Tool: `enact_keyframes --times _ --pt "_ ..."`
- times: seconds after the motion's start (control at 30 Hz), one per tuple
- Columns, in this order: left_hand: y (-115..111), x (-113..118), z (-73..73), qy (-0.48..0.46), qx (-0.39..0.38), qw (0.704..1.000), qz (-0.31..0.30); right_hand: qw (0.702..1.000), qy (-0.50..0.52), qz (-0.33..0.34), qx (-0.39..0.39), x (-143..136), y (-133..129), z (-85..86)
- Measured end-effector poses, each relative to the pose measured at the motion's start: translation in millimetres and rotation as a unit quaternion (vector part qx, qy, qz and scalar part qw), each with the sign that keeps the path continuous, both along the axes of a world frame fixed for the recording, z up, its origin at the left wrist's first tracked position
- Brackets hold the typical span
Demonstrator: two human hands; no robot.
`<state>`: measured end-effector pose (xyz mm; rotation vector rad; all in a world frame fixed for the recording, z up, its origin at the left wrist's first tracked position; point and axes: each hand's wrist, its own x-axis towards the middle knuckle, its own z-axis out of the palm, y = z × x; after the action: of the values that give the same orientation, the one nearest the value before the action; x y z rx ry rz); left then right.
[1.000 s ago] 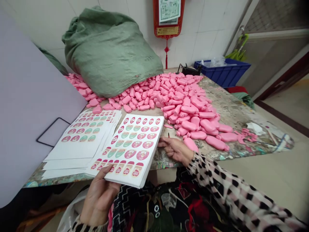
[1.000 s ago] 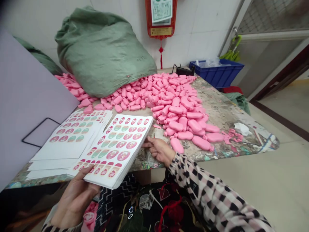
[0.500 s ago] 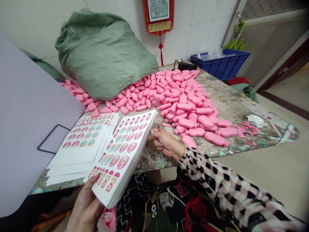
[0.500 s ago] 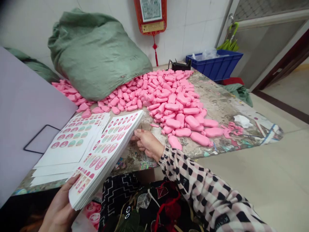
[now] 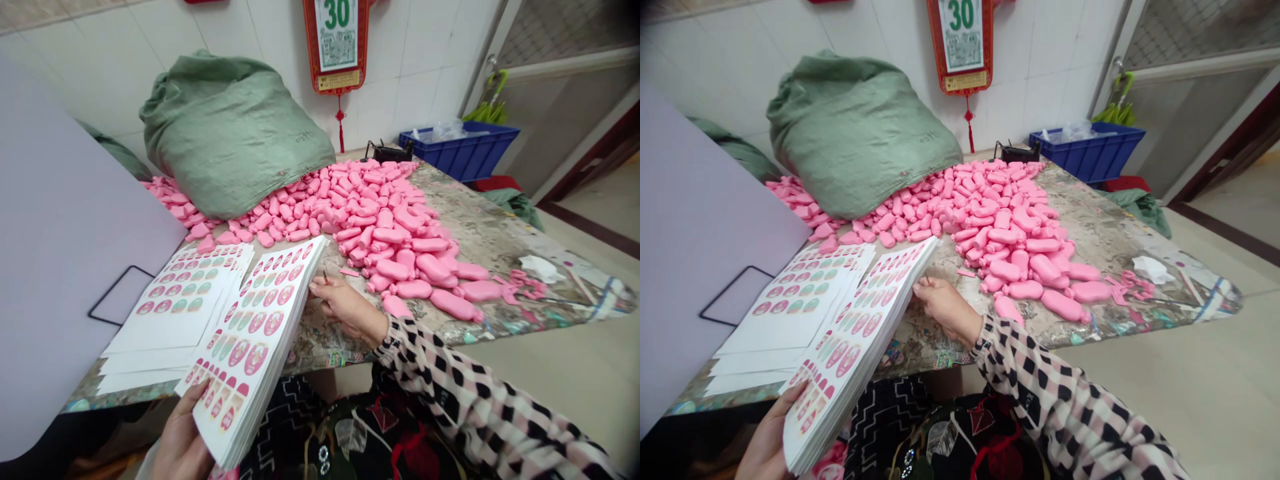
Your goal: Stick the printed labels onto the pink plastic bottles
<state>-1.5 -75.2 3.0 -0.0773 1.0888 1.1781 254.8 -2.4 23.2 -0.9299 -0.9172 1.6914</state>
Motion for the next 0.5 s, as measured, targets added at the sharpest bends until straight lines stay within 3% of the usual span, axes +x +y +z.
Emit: enact_keyframes --times 0.27,0.5 --pt "1 -6 -8.3 -0.038 0.018 0.999 -0.003 0.999 0.008 -0.036 -0.03 5 11 -6.9" --pt "0 -5 -10.9 -0.019 0.021 1.0 -0.014 0.994 0.006 -0.092 -0.052 21 39 -6.0"
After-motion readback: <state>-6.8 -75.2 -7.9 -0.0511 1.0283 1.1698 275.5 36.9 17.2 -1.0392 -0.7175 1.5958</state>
